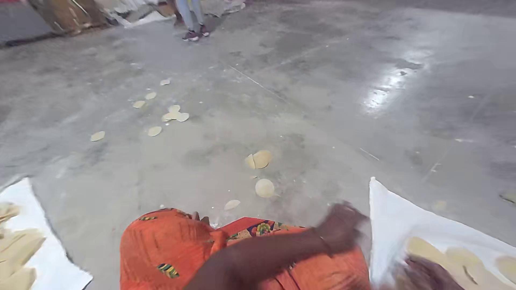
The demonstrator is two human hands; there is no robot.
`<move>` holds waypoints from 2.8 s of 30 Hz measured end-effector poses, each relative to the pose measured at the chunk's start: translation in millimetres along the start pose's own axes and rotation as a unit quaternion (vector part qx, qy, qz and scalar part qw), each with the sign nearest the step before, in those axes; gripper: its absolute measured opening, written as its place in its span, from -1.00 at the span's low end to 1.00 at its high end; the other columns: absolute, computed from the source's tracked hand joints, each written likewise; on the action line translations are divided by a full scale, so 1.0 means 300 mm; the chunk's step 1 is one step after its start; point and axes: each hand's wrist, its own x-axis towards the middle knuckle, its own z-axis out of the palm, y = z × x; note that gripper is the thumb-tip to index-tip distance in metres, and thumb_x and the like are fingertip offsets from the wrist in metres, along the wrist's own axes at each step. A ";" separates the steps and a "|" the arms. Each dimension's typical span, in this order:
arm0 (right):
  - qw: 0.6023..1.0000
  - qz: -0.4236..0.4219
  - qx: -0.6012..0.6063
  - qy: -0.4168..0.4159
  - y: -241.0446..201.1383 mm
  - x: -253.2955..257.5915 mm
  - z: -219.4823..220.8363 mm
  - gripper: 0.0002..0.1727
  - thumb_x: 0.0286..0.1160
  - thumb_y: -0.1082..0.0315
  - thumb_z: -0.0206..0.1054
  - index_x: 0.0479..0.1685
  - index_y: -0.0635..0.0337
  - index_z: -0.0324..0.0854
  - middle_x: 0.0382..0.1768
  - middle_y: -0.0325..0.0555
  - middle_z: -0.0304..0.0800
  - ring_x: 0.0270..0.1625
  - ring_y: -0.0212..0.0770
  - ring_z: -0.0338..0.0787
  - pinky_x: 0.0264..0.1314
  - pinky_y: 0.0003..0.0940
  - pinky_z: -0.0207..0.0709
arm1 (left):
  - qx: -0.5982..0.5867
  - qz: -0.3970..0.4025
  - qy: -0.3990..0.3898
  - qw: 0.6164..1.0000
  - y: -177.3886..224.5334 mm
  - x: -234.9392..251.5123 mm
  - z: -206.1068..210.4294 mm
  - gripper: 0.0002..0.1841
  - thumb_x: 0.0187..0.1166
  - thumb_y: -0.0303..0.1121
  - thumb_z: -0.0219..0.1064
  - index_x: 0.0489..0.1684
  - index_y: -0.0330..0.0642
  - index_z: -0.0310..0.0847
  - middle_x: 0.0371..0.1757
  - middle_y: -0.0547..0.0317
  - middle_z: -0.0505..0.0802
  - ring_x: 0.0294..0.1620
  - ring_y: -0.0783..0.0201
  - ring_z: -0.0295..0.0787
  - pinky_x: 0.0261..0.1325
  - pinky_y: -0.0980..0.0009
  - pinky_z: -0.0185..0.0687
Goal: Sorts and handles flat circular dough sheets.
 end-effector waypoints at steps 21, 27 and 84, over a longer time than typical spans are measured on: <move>0.972 0.005 -0.164 -0.167 -0.772 1.024 1.288 0.09 -0.15 0.09 0.86 0.58 0.20 0.40 0.27 0.33 0.71 0.29 0.33 0.72 0.28 0.36 0.59 | -0.363 -0.543 0.361 0.665 -0.661 -0.625 -0.651 -0.48 0.64 -0.55 0.22 0.59 -0.45 0.22 0.27 -0.28 0.67 0.11 0.06 0.72 0.16 0.17 0.67; 0.987 0.060 0.075 -0.130 -0.748 0.908 1.122 -0.48 0.38 0.18 0.61 0.24 0.34 0.70 0.14 0.30 0.79 0.21 0.20 0.77 0.34 0.23 0.57 | -0.410 -0.503 0.377 0.661 -0.641 -0.613 -0.650 -0.64 0.68 -0.52 0.26 0.38 -0.50 0.44 0.04 -0.16 0.77 -0.15 0.20 0.81 -0.06 0.32 0.75; 0.930 -0.055 -0.101 -0.350 -0.873 0.346 1.226 -0.59 0.52 0.20 0.46 0.17 0.36 0.71 0.08 0.26 0.81 0.22 0.16 0.78 0.41 0.13 0.55 | -0.505 -0.410 0.393 0.651 -0.638 -0.656 -0.801 -0.74 0.60 -0.48 0.37 0.17 -0.37 0.58 -0.09 -0.02 0.86 -0.19 0.22 0.84 -0.11 0.29 0.79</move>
